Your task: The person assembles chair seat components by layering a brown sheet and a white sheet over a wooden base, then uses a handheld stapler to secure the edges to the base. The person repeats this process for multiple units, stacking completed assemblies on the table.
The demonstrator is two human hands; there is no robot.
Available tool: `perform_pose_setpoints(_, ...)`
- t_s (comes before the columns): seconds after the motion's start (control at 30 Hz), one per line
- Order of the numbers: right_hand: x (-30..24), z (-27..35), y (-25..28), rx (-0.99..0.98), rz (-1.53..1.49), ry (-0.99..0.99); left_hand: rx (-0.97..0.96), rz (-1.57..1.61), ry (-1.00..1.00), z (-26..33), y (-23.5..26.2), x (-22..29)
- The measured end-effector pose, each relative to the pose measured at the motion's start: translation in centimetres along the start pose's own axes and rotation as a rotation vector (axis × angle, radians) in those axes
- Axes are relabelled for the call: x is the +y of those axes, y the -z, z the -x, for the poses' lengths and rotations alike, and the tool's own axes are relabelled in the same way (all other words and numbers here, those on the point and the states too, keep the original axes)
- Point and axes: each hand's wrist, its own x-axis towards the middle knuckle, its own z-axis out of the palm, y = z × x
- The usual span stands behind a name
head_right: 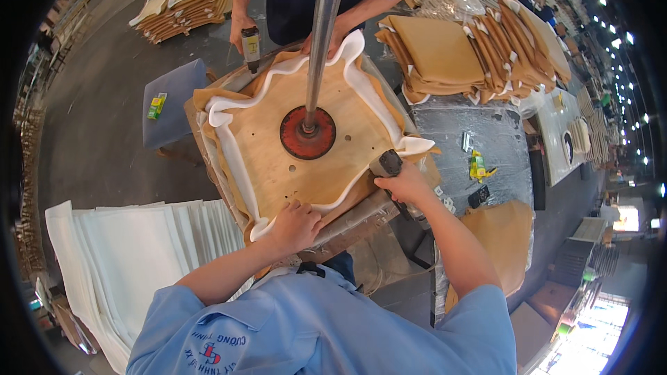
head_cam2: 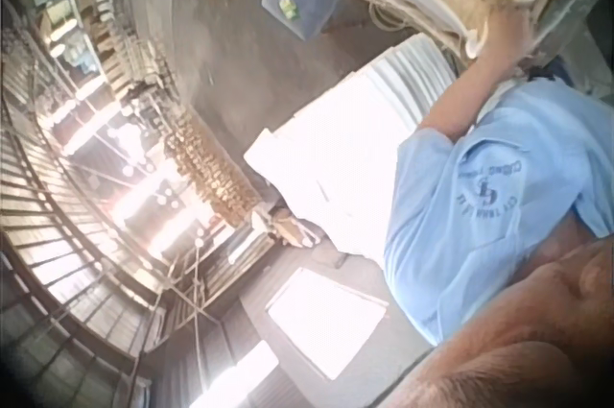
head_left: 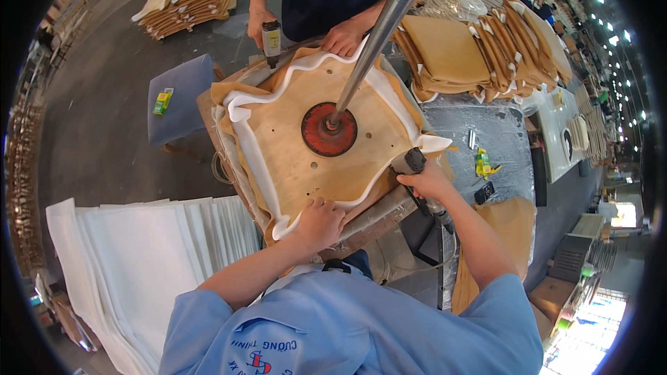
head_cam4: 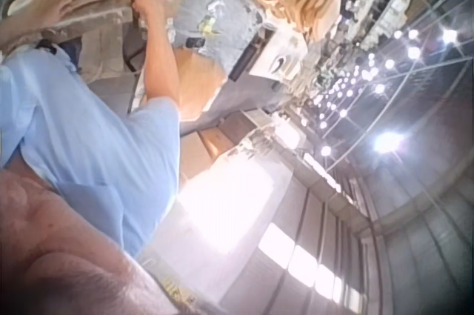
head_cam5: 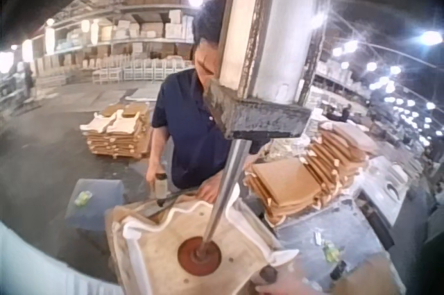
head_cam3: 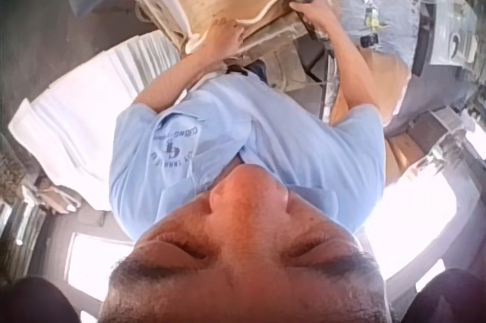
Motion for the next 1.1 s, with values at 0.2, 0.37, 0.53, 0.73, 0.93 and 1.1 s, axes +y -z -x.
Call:
perform_pose_setpoints(0.2, -0.5, 0.7, -0.6, 0.034, -0.017, 0.021, 0.072, 0.137, -0.067, -1.3, -0.2, -2.2)
perform_pose_setpoints(0.37, 1.2, 1.9, -1.4, 0.030, -0.134, 0.059, 0.119, 0.098, -0.127, -2.2, -0.2, -3.8)
perform_pose_setpoints(0.53, 1.0, 8.1, -8.1, -0.067, -0.395, 0.130, 0.127, 0.104, -0.090, -2.4, -0.5, -5.0)
perform_pose_setpoints(0.73, -1.5, 9.3, -13.3, -0.069, -0.411, 0.018, 0.101, 0.208, -0.030, -2.7, -0.3, -5.2)
perform_pose_setpoints(0.93, -2.8, 8.5, -13.9, -0.055, -0.207, -0.011, 0.115, 0.238, -0.020, -2.8, -0.1, -5.4)
perform_pose_setpoints(1.1, -4.0, 8.4, -14.4, -0.010, -0.191, -0.018, 0.156, 0.239, -0.026, -2.9, -0.6, -5.5)
